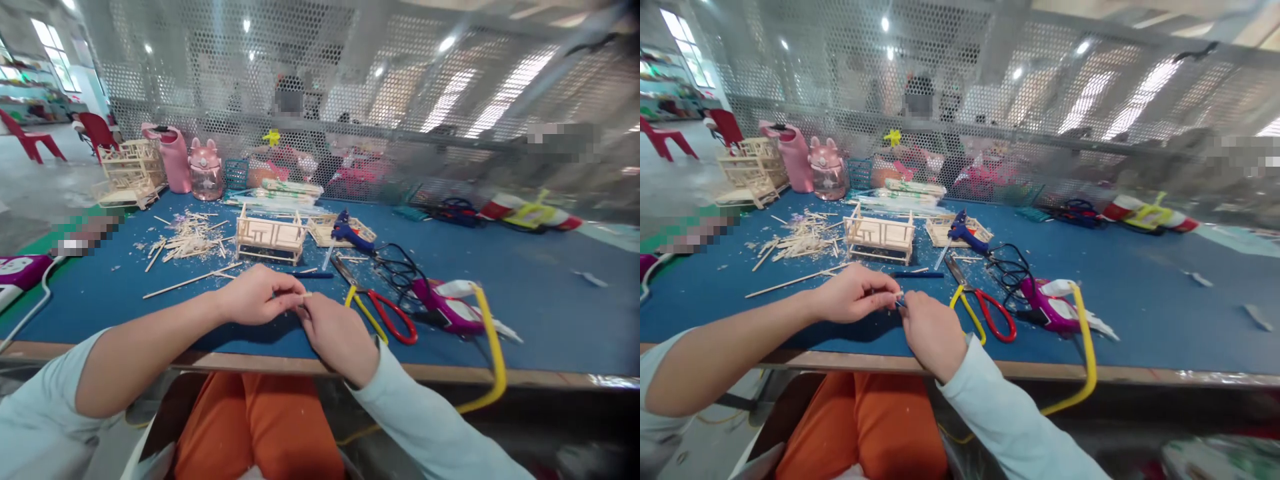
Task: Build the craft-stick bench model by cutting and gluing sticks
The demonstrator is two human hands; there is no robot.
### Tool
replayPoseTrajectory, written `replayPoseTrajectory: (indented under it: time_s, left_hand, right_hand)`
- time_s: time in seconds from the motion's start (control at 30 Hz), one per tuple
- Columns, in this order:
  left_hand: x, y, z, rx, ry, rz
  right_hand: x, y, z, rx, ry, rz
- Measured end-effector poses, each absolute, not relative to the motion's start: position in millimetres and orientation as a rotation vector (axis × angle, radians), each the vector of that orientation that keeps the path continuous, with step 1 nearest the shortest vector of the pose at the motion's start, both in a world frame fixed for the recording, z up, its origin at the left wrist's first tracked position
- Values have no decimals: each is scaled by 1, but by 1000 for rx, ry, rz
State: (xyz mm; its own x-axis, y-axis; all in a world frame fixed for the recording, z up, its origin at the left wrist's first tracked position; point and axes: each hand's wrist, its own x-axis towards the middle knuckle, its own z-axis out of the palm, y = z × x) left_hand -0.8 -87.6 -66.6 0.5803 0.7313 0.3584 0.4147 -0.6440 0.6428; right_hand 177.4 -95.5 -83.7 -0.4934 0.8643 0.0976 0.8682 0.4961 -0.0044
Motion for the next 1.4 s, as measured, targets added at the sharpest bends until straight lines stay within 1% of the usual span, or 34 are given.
replayPoseTrajectory:
  time_s: [0.07,0.17,0.23,0.33,0.4,0.47,0.53,0.7,0.87,0.93,1.0,1.07,1.17,1.27,1.4]
  left_hand:
    - [1,-93,-66,2410,808,788]
    - [3,-98,-66,2468,739,754]
    - [6,-100,-68,2457,767,811]
    - [12,-99,-73,2337,947,1029]
    - [15,-97,-77,2208,1033,1067]
    - [18,-95,-80,2107,995,988]
    - [18,-94,-80,2048,933,924]
    - [18,-98,-72,2067,913,935]
    - [24,-108,-72,2009,750,876]
    - [25,-108,-73,1950,702,911]
    - [24,-106,-73,1865,704,998]
    - [23,-101,-74,1707,802,1130]
    - [19,-90,-76,1388,977,1239]
    - [17,-83,-76,1220,1010,1244]
    - [19,-83,-74,1200,996,1226]
  right_hand:
    - [176,-96,-87,-1584,-2580,-106]
    - [187,-91,-84,-1552,-2337,53]
    - [197,-88,-77,-1451,-2027,281]
    - [208,-91,-66,-1228,-1542,839]
    - [208,-99,-62,-1102,-1301,1186]
    - [205,-109,-64,-1003,-1162,1392]
    - [199,-118,-70,-923,-1102,1481]
    - [188,-124,-94,-787,-1145,1264]
    - [187,-115,-101,-643,-1376,1430]
    - [194,-109,-96,-666,-1434,1400]
    - [204,-101,-87,-712,-1515,1279]
    - [215,-93,-76,-771,-1660,1106]
    - [228,-81,-62,-932,-1950,723]
    - [232,-73,-58,-1108,-2239,360]
    - [227,-69,-63,-1172,-2425,201]
